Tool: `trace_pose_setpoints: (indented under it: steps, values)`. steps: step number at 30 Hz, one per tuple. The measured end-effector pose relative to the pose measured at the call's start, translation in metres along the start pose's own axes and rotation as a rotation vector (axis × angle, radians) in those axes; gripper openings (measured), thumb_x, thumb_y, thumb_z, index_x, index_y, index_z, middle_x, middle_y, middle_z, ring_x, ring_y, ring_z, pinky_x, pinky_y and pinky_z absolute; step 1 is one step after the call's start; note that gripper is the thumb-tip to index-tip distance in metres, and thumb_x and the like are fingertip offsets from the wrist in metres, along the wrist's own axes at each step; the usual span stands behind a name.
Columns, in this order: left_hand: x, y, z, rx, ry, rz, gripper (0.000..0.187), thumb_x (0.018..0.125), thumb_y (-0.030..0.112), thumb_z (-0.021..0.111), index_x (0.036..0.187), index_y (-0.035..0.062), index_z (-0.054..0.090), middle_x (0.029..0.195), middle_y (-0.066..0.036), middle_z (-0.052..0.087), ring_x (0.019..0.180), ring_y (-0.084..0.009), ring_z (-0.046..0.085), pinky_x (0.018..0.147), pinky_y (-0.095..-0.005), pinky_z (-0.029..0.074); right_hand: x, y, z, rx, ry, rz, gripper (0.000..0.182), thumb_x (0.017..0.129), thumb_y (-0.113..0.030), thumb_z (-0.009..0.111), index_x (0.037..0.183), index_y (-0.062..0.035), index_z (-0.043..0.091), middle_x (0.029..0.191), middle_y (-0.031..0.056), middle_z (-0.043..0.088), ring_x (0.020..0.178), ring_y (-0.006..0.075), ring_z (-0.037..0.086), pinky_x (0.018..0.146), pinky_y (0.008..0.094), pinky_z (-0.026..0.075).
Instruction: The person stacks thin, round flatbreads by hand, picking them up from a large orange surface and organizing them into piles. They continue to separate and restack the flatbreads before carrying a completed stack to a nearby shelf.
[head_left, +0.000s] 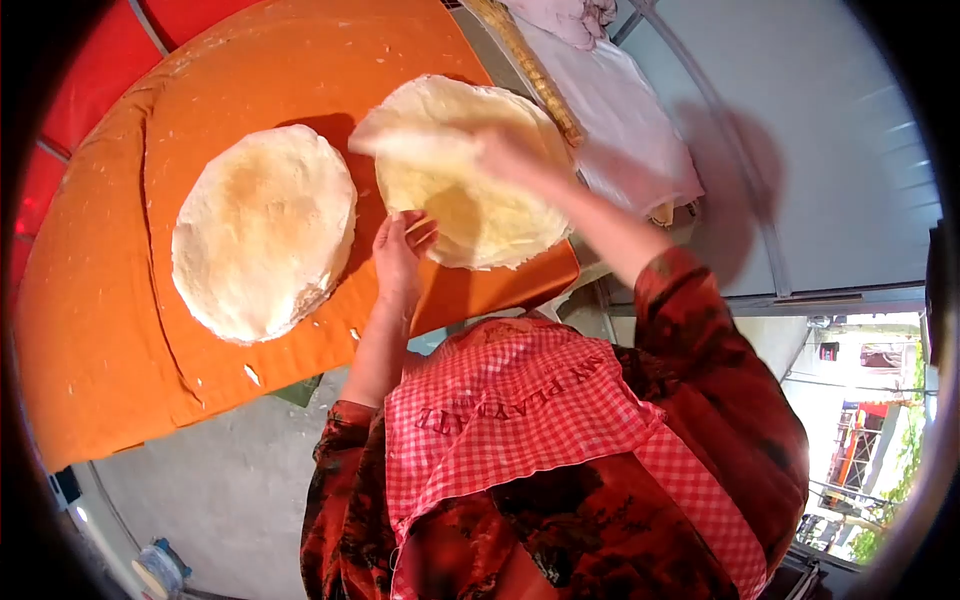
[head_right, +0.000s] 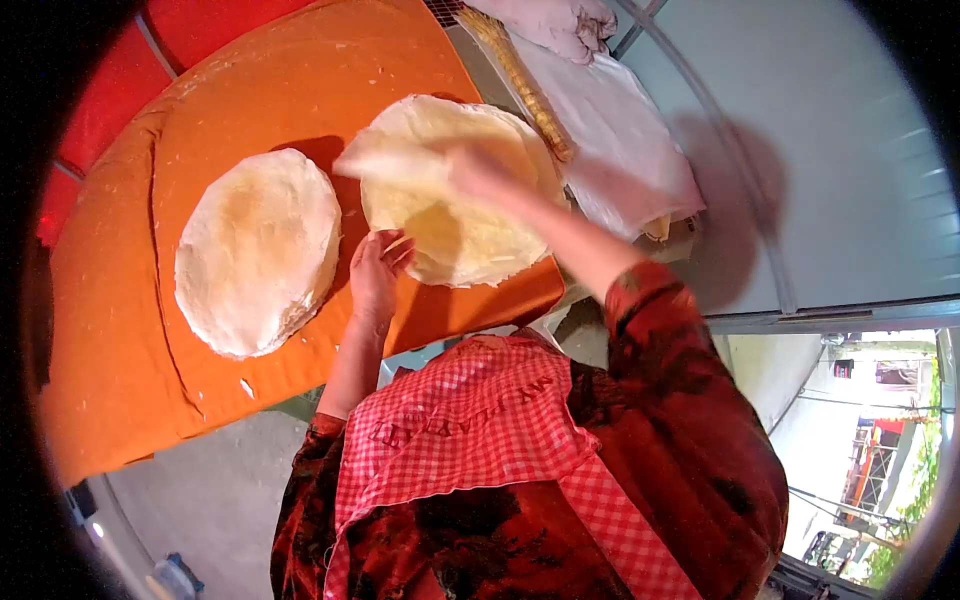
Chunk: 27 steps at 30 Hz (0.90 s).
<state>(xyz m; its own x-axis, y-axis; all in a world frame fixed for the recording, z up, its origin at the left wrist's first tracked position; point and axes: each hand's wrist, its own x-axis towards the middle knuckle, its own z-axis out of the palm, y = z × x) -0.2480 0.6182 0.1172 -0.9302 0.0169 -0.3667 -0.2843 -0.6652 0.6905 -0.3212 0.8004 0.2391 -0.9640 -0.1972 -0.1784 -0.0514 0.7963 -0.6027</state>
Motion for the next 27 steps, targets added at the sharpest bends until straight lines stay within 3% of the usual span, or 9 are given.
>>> trace_pose_setpoints:
  steps: [2, 3, 5, 8, 10, 13, 18, 27]
  values:
    - [0.000, -0.016, -0.017, 0.109, 0.178, 0.079, 0.021, 0.098, 0.020, 0.044, 0.102, 0.0015, 0.054, 0.094, -0.011, 0.062, 0.086, -0.0236, 0.064, 0.078, -0.0373, 0.053, 0.040, 0.000, -0.050, -0.281, 0.096, -0.030, 0.028, 0.081, -0.004, 0.054, 0.101, -0.0146, 0.071, 0.080, 0.0106, 0.069, 0.070, 0.0253, 0.065, 0.067, 0.0402, 0.050]
    - [0.005, -0.037, -0.038, 0.149, 0.162, 0.173, 0.016, 0.096, 0.016, 0.047, 0.099, 0.0015, 0.053, 0.095, -0.012, 0.061, 0.086, -0.0231, 0.064, 0.079, -0.0356, 0.054, 0.033, -0.012, -0.069, -0.402, 0.150, -0.154, 0.028, 0.081, -0.004, 0.053, 0.099, -0.0152, 0.071, 0.081, 0.0108, 0.069, 0.072, 0.0268, 0.065, 0.068, 0.0419, 0.050]
    - [-0.014, -0.041, -0.026, 0.121, 0.168, 0.100, 0.012, 0.095, 0.012, 0.049, 0.099, 0.0011, 0.052, 0.096, -0.012, 0.061, 0.087, -0.0235, 0.064, 0.078, -0.0347, 0.054, 0.011, -0.031, -0.096, -0.634, 0.270, -0.401, 0.027, 0.080, -0.005, 0.051, 0.095, -0.0162, 0.071, 0.085, 0.0112, 0.069, 0.076, 0.0297, 0.066, 0.068, 0.0453, 0.051]
    - [-0.031, -0.049, 0.003, 0.089, 0.189, 0.045, 0.018, 0.092, 0.003, 0.052, 0.109, -0.0009, 0.048, 0.103, -0.012, 0.058, 0.086, -0.0218, 0.062, 0.076, -0.0315, 0.053, -0.014, 0.018, -0.041, -0.383, 0.453, -0.776, 0.026, 0.078, -0.005, 0.049, 0.090, -0.0156, 0.069, 0.084, 0.0121, 0.066, 0.077, 0.0327, 0.064, 0.066, 0.0476, 0.050]
    - [-0.028, -0.058, 0.012, 0.105, 0.191, 0.054, 0.025, 0.092, 0.002, 0.052, 0.116, -0.0021, 0.046, 0.107, -0.014, 0.057, 0.090, -0.0225, 0.062, 0.078, -0.0318, 0.053, -0.023, 0.065, 0.013, -0.584, 0.270, -0.584, 0.021, 0.078, -0.004, 0.047, 0.085, -0.0116, 0.065, 0.086, 0.0136, 0.062, 0.077, 0.0336, 0.063, 0.063, 0.0466, 0.050]
    - [-0.024, -0.069, 0.014, 0.160, 0.250, 0.023, 0.038, 0.091, 0.006, 0.054, 0.124, -0.0053, 0.042, 0.109, -0.015, 0.057, 0.095, -0.0247, 0.061, 0.079, -0.0331, 0.054, -0.026, 0.127, 0.073, -0.566, 0.161, -0.479, 0.014, 0.075, -0.003, 0.049, 0.083, -0.0068, 0.060, 0.083, 0.0136, 0.061, 0.075, 0.0347, 0.062, 0.061, 0.0460, 0.049]
    - [-0.013, -0.071, 0.018, 0.205, 0.255, -0.010, 0.034, 0.090, 0.008, 0.054, 0.120, -0.0049, 0.043, 0.105, -0.015, 0.058, 0.091, -0.0260, 0.062, 0.080, -0.0364, 0.055, -0.025, 0.115, 0.065, -0.453, 0.091, -0.321, 0.012, 0.074, -0.002, 0.049, 0.083, -0.0052, 0.058, 0.083, 0.0142, 0.061, 0.077, 0.0357, 0.062, 0.059, 0.0467, 0.047]
    - [-0.008, -0.065, 0.036, -0.022, 0.144, -0.080, 0.018, 0.092, 0.010, 0.051, 0.108, 0.0008, 0.048, 0.097, -0.012, 0.058, 0.082, -0.0228, 0.061, 0.072, -0.0348, 0.054, -0.031, 0.104, 0.088, -0.370, 0.134, -0.413, 0.019, 0.080, -0.007, 0.052, 0.097, -0.0049, 0.060, 0.100, 0.0143, 0.061, 0.084, 0.0352, 0.063, 0.075, 0.0446, 0.048]
